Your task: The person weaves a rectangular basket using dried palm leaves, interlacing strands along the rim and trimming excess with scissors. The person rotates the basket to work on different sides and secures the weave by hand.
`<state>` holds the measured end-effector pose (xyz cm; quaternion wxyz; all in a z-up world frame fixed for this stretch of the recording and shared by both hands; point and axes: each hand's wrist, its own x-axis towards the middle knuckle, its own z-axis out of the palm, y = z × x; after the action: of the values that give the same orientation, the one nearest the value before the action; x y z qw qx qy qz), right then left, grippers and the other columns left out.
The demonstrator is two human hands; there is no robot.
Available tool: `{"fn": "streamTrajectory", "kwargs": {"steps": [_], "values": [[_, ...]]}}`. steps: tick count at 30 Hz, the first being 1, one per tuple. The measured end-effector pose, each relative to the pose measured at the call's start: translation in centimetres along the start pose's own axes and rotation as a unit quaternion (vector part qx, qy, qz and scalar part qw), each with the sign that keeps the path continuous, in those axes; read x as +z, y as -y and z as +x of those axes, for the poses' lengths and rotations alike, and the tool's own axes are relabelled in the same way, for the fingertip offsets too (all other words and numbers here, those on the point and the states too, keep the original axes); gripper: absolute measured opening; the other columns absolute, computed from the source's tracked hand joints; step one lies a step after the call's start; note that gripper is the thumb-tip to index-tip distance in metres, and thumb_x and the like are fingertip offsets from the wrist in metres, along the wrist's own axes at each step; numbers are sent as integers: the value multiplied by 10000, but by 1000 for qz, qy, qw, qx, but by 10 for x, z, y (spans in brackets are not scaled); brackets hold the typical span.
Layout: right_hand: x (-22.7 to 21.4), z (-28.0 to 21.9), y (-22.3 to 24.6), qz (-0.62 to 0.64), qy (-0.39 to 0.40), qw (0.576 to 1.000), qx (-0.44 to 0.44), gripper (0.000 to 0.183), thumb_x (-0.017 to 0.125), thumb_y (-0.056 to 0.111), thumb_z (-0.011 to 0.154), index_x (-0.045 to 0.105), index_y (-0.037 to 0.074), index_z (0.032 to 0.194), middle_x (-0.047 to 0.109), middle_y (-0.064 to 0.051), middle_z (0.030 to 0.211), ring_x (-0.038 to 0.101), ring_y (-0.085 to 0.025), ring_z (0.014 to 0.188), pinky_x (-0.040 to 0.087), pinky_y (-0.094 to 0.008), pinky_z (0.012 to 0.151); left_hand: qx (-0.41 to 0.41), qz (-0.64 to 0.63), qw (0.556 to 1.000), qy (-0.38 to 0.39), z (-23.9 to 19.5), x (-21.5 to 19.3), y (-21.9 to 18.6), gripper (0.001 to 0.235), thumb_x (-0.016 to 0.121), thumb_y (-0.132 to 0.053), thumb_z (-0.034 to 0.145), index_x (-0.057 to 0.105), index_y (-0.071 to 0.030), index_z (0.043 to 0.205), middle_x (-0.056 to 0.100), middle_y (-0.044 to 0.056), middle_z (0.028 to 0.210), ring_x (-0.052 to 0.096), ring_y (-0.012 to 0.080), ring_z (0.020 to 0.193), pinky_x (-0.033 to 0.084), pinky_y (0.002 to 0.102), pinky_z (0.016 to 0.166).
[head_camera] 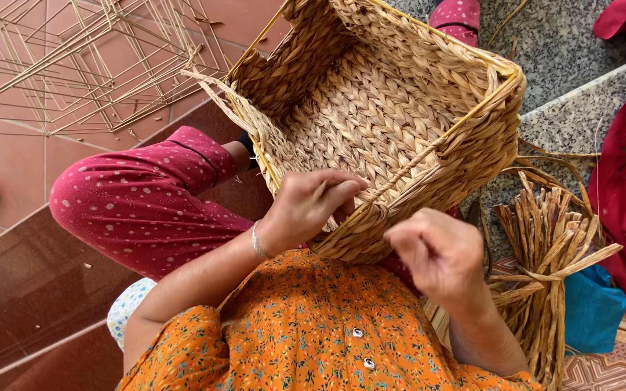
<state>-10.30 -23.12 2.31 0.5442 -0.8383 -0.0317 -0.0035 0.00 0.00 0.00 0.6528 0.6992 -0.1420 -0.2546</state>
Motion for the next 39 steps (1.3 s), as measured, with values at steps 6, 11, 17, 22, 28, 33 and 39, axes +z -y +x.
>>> {"fn": "streamTrajectory", "kwargs": {"steps": [6,11,17,22,28,33,39], "values": [[-2,26,16,-10,-11,994,110,288,698,75,972,655,-41,1232,689,-24,677,648,-54,551,499,-214,497,-214,-131,961,120,25,-2,-7,275,723,-258,960,749,12,919,668,43,626,621,86,499,519,270,421],[-2,30,18,27,0,983,182,520,722,53,899,557,-61,1378,660,-13,579,577,-45,483,478,-227,470,-196,72,972,110,32,0,-6,346,785,-302,909,670,14,829,645,57,603,579,90,487,479,277,396],[-6,30,15,7,44,986,163,530,711,45,915,597,41,1432,584,-53,517,507,-65,491,456,-227,504,-108,26,986,127,25,4,5,267,675,-286,1020,736,-27,1039,700,2,758,626,51,704,537,259,603],[-8,35,17,-35,38,997,64,337,704,57,941,683,57,1278,671,-98,709,642,-96,596,524,-249,576,-58,-20,984,170,14,-4,-10,324,695,-280,1011,691,-31,1219,666,38,994,619,114,959,541,294,851],[-2,38,39,-247,-43,965,-74,151,789,136,898,735,73,1024,580,-83,776,577,-228,637,470,-362,565,135,147,973,116,3,-5,-37,472,795,-177,893,617,-35,1306,636,83,1067,644,231,1017,542,367,912],[-7,38,54,-272,-61,946,-167,229,742,173,859,576,70,740,527,-81,729,514,-279,591,413,-403,525,160,236,957,48,-13,4,-46,470,805,-96,884,555,-33,1276,622,111,1017,651,267,949,550,381,846],[16,34,69,-118,-24,988,-93,302,759,116,934,556,51,721,450,-59,628,473,-225,537,392,-382,501,218,202,954,30,-11,5,-39,463,833,-82,878,541,-33,1234,625,123,1056,641,295,973,545,392,840]]}}
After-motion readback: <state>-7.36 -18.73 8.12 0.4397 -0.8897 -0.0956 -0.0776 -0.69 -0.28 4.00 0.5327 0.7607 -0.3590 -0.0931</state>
